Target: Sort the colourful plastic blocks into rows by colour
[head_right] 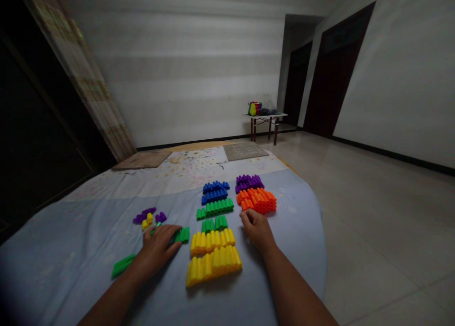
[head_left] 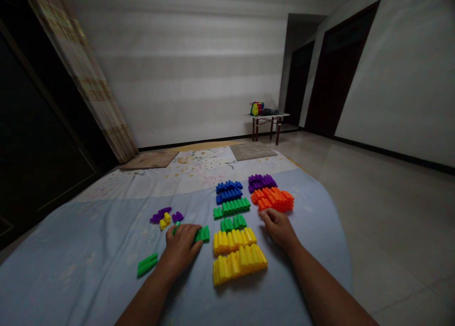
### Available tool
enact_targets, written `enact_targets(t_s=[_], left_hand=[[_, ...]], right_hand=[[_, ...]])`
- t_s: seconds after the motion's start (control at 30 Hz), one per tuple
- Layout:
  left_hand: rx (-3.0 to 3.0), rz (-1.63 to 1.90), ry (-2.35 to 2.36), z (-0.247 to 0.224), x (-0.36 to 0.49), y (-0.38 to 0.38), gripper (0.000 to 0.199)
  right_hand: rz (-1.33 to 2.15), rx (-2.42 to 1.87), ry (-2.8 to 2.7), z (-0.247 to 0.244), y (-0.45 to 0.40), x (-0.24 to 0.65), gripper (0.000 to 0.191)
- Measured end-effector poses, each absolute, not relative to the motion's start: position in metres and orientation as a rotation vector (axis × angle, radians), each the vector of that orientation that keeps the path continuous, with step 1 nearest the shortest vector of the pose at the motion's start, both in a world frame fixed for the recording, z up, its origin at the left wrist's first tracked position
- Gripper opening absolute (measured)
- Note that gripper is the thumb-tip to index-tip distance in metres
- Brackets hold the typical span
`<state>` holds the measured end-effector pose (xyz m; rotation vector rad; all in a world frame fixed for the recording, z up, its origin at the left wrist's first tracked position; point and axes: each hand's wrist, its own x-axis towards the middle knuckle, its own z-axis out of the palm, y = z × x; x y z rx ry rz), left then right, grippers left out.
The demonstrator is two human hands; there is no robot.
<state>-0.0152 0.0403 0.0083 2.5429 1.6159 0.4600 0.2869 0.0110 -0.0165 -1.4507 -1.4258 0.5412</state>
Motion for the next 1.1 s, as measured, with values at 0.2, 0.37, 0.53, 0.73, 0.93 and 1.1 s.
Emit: enact_targets(t_s=[0.2, 0.37, 0.53, 0.73, 0.93, 1.1], left_hand=[[2.5, 0.527, 1.768, 0.019, -0.011, 0.048, 0.038], [2.568, 0.561, 1.662, 0.036, 0.008, 0.062, 0.037], [2.593, 0.56, 1.539, 0.054, 0.055, 0.083, 0.036], [2.614, 0.489, 1.451, 0.05, 0.104, 0.103, 0.036], [2.623, 0.436, 1.452, 0.042, 0.12, 0.111, 0.034], [2.59, 0.44, 1.467, 0.036, 0.126, 0.114, 0.034]], right_hand=[[0.523, -1.442, -1.439, -0.023, 0.016, 0.287, 0.029], [0.522, -1.445, -1.43, -0.02, 0.017, 0.286, 0.028], [0.517, -1.444, -1.438, -0.019, 0.018, 0.285, 0.029], [0.535, -1.45, -1.422, -0.021, 0.02, 0.284, 0.029], [0.558, -1.43, -1.41, -0.016, 0.019, 0.282, 0.027], [0.551, -1.428, -1.406, -0.016, 0.019, 0.281, 0.026]])
